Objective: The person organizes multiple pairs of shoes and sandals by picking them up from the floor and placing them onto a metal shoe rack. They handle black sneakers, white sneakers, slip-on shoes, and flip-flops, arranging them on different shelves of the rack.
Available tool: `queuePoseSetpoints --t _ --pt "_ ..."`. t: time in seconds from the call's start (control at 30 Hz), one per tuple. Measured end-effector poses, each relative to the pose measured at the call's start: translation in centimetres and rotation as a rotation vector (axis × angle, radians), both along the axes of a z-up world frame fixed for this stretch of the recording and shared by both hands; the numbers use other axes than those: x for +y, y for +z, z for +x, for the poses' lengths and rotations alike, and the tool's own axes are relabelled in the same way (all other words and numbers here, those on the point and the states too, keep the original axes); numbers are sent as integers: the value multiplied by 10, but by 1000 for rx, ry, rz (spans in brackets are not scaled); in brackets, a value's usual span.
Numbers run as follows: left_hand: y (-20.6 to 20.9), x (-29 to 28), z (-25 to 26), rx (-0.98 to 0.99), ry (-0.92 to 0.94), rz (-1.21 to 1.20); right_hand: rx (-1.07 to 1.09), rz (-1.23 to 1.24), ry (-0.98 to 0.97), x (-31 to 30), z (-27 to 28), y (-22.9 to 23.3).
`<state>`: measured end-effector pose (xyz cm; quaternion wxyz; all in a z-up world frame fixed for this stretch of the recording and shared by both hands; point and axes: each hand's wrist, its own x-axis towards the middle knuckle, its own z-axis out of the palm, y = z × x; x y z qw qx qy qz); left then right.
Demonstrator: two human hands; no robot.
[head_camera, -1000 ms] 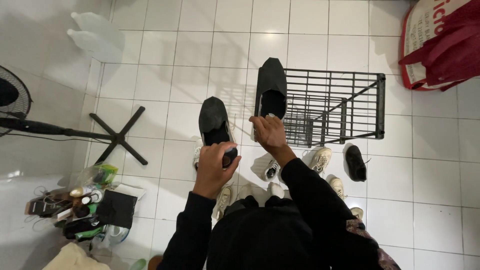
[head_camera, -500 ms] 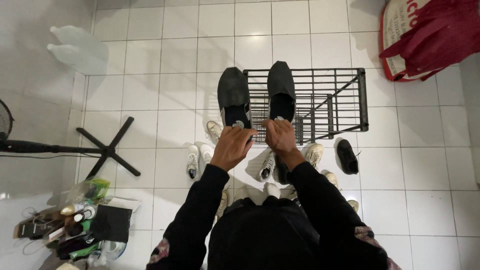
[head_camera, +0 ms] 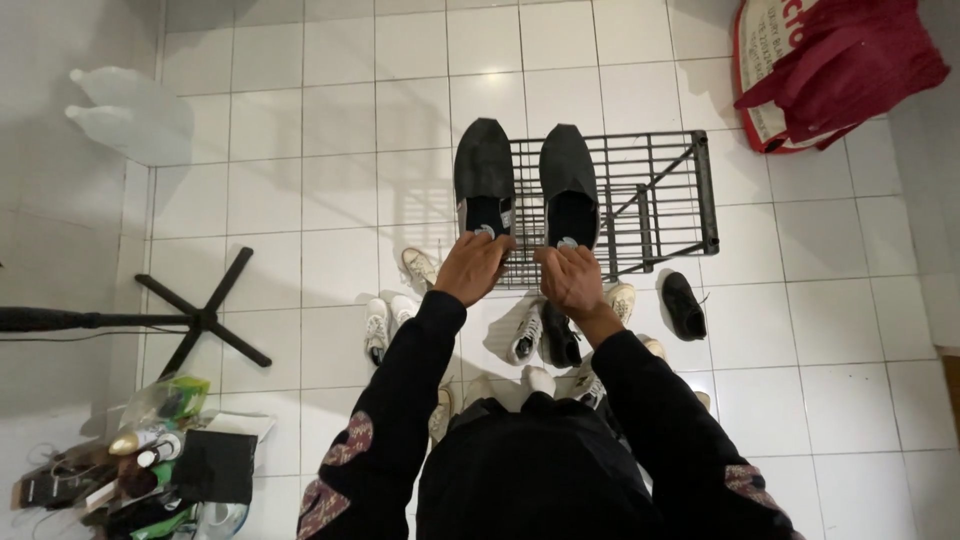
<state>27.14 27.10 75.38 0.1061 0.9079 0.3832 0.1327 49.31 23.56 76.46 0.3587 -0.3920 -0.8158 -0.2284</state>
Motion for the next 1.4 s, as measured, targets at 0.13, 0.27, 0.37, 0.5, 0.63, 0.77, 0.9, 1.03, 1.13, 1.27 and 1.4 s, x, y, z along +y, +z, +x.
queuePoseSetpoints --t 0.13,0.27,0.37,0.5,0.63,0.77,0.9,1.03,1.13,1.27,1.4 --pt "23 -14 -5 -217 198 12 8 20 12 -1 -4 6" --pt "85 -34 -12 -359 500 -235 -10 22 33 10 -8 -4" --pt "53 -29 -17 -348 499 -378 4 -22 73 15 -13 -4" --pt "39 -28 -16 -383 525 -454 12 -46 99 17 -20 -5" --pt "30 -24 -18 -380 513 -378 -63 -97 27 15 -24 -3" --pt "37 -25 -17 -361 524 -382 229 -476 -67 -2 -25 13" --pt "58 -27 -17 -410 553 -404 427 -309 -428 19 -1 -16" --pt "10 -8 -23 -677 972 -618 834 -945 -457 26 13 -19" --pt "12 -1 -23 -665 1093 -781 800 -1125 -548 31 22 -29" --pt "25 1 -23 -628 1084 -776 880 -1167 -522 34 11 -30" --pt "31 -1 -26 -708 1020 -781 874 -1125 -501 40 12 -35"
